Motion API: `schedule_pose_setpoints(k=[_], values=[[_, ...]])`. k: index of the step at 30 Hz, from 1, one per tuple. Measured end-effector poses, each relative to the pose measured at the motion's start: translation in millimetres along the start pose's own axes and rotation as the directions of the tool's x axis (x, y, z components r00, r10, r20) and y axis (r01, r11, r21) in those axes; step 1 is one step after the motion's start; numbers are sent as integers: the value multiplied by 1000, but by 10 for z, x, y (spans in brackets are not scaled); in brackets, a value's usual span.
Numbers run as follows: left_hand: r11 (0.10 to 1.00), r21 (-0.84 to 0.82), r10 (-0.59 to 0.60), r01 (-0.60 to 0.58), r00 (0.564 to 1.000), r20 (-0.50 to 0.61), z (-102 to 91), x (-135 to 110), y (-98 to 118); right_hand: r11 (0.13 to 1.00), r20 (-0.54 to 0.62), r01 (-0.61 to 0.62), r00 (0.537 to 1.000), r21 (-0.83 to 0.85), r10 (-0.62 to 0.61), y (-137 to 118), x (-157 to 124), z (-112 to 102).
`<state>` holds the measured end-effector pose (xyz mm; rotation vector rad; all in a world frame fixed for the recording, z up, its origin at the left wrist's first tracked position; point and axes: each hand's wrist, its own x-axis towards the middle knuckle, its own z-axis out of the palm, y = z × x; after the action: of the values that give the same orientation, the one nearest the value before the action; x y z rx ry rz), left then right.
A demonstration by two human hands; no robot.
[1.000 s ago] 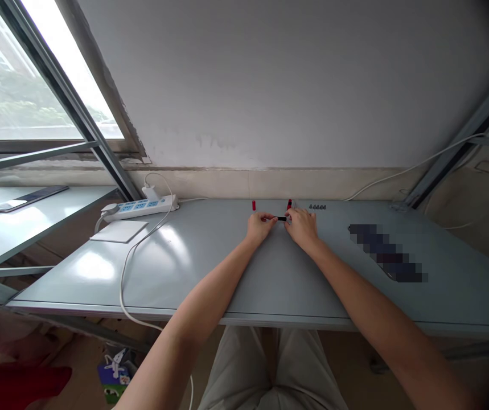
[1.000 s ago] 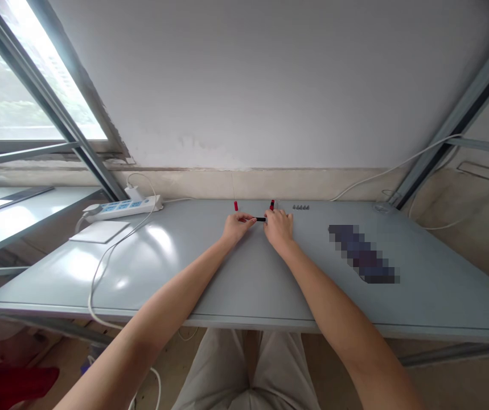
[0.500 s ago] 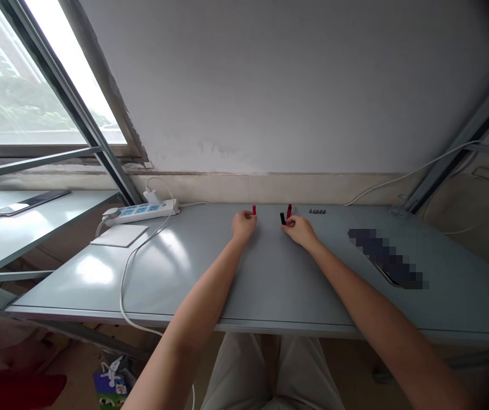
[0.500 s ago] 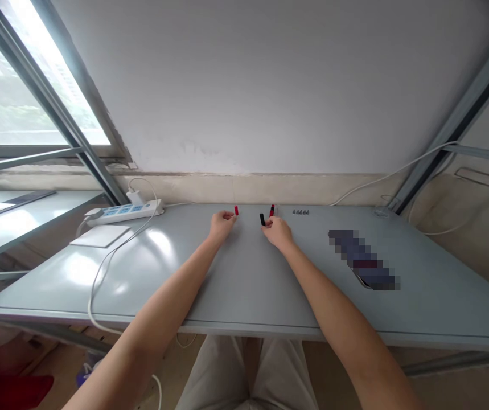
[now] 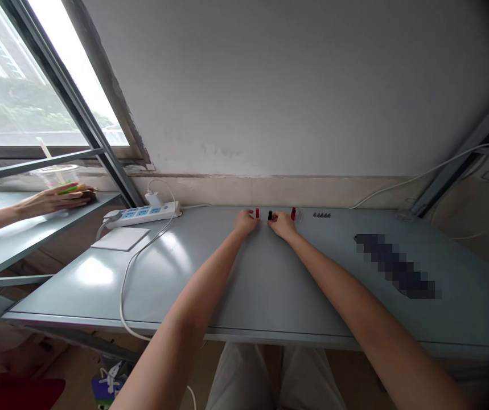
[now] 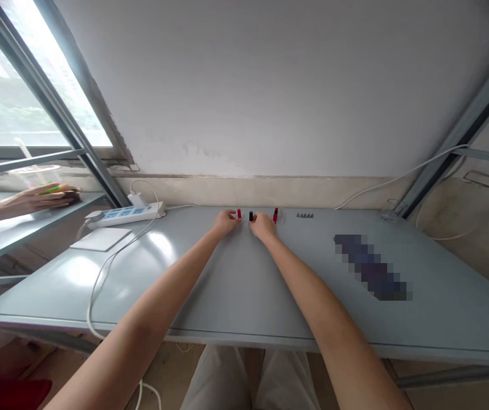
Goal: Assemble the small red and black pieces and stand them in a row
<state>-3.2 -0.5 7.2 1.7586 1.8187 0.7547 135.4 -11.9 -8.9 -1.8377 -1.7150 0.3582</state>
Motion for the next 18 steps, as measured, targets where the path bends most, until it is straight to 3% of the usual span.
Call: schedule_pose_setpoints(k=[6, 18], values=[[998, 45, 32, -33, 999, 6, 99, 125, -27, 998, 7, -4, 1000, -66, 4, -61, 103, 97], [994, 95, 48, -50, 999, 21, 151, 149, 6, 995, 34, -49, 998, -92, 52, -44, 183, 161]])
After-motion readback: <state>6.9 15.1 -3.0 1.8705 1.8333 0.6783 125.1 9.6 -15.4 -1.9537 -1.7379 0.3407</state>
